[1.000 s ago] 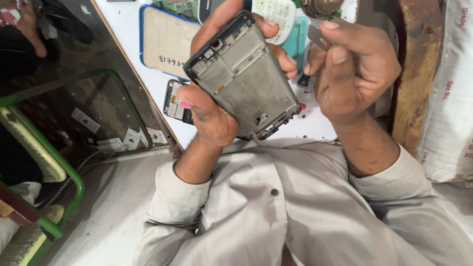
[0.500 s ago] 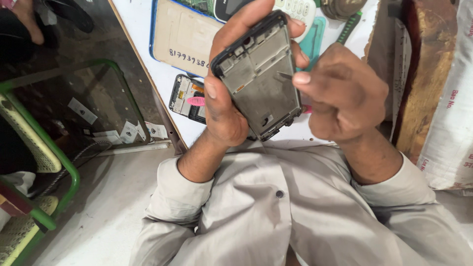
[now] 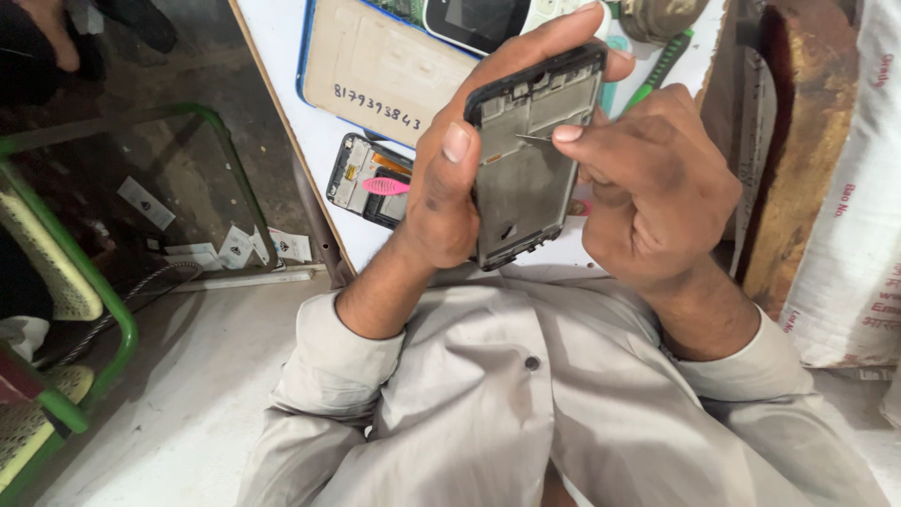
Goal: The person sits at a workbench holding a disassembled smartphone chassis and works on its frame with their fingers, prying and pressing at the edges of the housing. They occasionally set the phone down on the cluttered bench among other phone parts and pick it back up to continue working on it.
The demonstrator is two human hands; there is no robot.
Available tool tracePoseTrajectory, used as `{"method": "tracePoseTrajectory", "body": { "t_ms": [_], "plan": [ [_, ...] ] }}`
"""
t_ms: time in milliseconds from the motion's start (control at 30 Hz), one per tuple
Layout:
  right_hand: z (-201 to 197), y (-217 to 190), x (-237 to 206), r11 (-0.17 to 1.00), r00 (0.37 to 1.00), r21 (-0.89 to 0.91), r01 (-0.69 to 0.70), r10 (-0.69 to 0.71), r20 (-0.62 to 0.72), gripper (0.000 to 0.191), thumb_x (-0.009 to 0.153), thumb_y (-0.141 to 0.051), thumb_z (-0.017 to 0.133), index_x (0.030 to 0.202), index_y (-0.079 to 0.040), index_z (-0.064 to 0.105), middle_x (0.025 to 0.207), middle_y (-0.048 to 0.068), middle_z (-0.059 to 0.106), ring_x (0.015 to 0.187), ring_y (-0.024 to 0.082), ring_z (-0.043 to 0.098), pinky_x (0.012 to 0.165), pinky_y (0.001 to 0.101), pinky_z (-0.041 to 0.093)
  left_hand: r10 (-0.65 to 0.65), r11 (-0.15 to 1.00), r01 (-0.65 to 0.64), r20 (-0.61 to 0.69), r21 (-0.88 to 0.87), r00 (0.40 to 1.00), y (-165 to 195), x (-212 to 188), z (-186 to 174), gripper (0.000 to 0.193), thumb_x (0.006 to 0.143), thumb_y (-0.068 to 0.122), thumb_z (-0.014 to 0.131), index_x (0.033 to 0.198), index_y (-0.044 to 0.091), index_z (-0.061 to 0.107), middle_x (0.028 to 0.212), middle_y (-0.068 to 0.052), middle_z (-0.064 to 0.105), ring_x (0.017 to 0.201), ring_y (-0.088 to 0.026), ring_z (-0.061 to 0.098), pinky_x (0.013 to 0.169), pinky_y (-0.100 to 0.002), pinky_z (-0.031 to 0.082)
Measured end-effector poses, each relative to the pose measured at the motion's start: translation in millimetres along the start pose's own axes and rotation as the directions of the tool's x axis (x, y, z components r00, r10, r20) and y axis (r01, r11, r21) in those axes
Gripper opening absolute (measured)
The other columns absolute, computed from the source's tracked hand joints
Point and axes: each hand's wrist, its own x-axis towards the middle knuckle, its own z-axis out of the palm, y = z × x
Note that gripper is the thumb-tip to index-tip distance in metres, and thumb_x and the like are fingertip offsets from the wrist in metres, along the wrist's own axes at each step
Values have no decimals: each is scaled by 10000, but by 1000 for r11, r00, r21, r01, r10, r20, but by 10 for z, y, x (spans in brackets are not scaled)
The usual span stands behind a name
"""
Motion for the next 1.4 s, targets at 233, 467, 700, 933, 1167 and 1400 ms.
{"method": "tracePoseTrajectory", "body": {
  "t_ms": [233,467,700,933,1167,1400],
  "plan": [
    [-85,28,25,999,999,-1,-51,51,17,84,1171,-33,684,1246,-70,690,790,62,572,741,199,519,674,313,412,-98,973,111,72,-205,993,45,24,-26,875,1056,615,482,1633,-17,298,1480,-166,471,1205,-208,565,891,-334,598],
    [-125,91,-8,998,997,-6,-69,69,27,36,1187,-54,711,1220,-68,713,780,72,566,734,200,514,677,307,401,-106,980,122,102,-157,989,21,10,-65,772,1126,576,406,1613,-16,311,1511,-170,455,1225,-242,581,880,-342,612],
    [-207,163,26,1000,994,4,-11,11,112,45,1175,-66,698,1209,-54,724,773,61,562,733,193,512,686,335,389,-144,977,153,70,-149,987,-2,-11,-71,747,1138,546,381,1565,-67,402,1517,-184,473,1218,-267,609,922,-399,693],
    [-230,183,30,997,987,68,-33,22,160,28,1201,-36,693,1179,-43,709,819,55,597,750,180,525,674,302,379,-151,975,163,87,-153,985,-17,-3,-89,760,1115,548,405,1588,-45,353,1508,-185,477,1175,-261,626,870,-394,698],
    [-235,122,2,982,990,152,-110,94,109,47,1194,-32,664,1176,-23,706,872,83,643,756,155,572,656,267,397,-176,964,191,93,-187,980,-20,-6,-99,785,1110,562,433,1578,-64,367,1519,-194,469,1209,-268,622,854,-399,694],
    [-220,105,-10,996,991,45,-77,72,113,38,1196,-12,685,1184,-24,718,843,80,615,767,176,560,657,282,381,-171,957,194,123,-215,978,-41,-14,-123,790,1126,576,443,1603,-46,349,1528,-185,459,1216,-255,615,864,-381,682]
  ]
}}
